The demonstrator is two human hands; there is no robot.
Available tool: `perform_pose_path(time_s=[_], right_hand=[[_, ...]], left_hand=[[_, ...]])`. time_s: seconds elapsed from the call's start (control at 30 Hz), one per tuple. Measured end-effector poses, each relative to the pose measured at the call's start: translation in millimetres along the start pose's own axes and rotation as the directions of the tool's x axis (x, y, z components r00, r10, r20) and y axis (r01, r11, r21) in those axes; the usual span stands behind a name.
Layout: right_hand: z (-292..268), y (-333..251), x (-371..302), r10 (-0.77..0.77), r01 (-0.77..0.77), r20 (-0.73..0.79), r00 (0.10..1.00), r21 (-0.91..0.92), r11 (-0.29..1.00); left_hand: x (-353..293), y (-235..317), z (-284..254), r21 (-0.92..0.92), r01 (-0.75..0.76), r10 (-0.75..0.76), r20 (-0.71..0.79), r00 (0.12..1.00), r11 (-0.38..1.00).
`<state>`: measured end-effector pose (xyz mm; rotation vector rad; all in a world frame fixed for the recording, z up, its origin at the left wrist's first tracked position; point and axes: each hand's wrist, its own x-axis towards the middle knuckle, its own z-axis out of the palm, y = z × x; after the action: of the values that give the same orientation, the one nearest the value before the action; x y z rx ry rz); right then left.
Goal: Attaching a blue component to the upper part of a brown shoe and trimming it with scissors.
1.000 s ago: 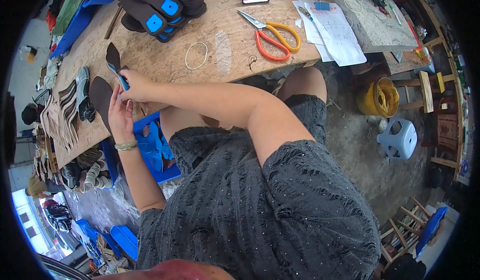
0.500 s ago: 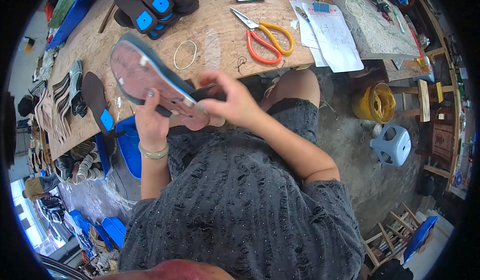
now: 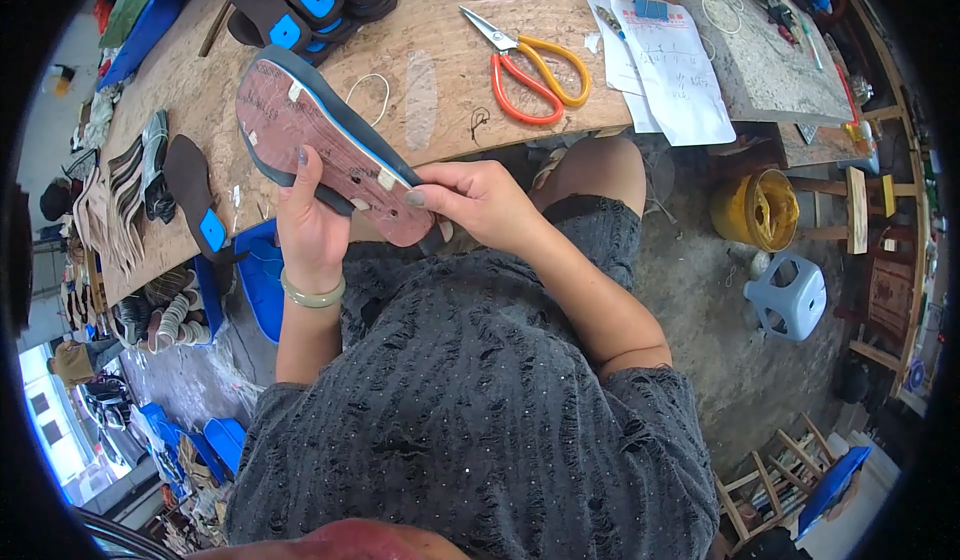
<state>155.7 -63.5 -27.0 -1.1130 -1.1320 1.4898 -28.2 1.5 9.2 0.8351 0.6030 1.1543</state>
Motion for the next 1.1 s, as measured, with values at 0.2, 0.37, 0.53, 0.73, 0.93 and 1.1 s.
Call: perform_pose_path(time_s=[0.2,0.37,0.53,0.73,0.93,1.1], right_hand=[[-6,4,-5,-0.007,0.000,0.024,1.000,0.302,0.953],[6,13,-13,0.091,-0.117,0.078,0.993,0.475,0.872],[15,22,-19,0.148,-0.173,0.093,0.985,0.626,0.761],[-2,17,-32,0.079,-0.132,0.158,0.984,0.357,0.925],[-10,9,-38,0.053,-0.051,-0.014,0.998,0.098,0.994],[-20,-3,-31,-0.172,0.187,0.075,0.982,-0.311,0.932]], left_hand=[[0,-9,-4,-0.185,0.067,-0.077,-0.050,0.996,0.981],[-6,-3,3,-0.125,0.147,-0.139,0.065,0.988,0.981],[-9,-4,7,-0.122,0.195,-0.184,0.092,0.979,0.973],[-5,1,2,-0.166,0.193,-0.184,0.068,0.981,0.967],[-6,13,2,-0.115,0.101,-0.091,0.089,0.992,0.988],[-8,7,7,0.032,0.066,-0.070,0.172,0.982,0.997]])
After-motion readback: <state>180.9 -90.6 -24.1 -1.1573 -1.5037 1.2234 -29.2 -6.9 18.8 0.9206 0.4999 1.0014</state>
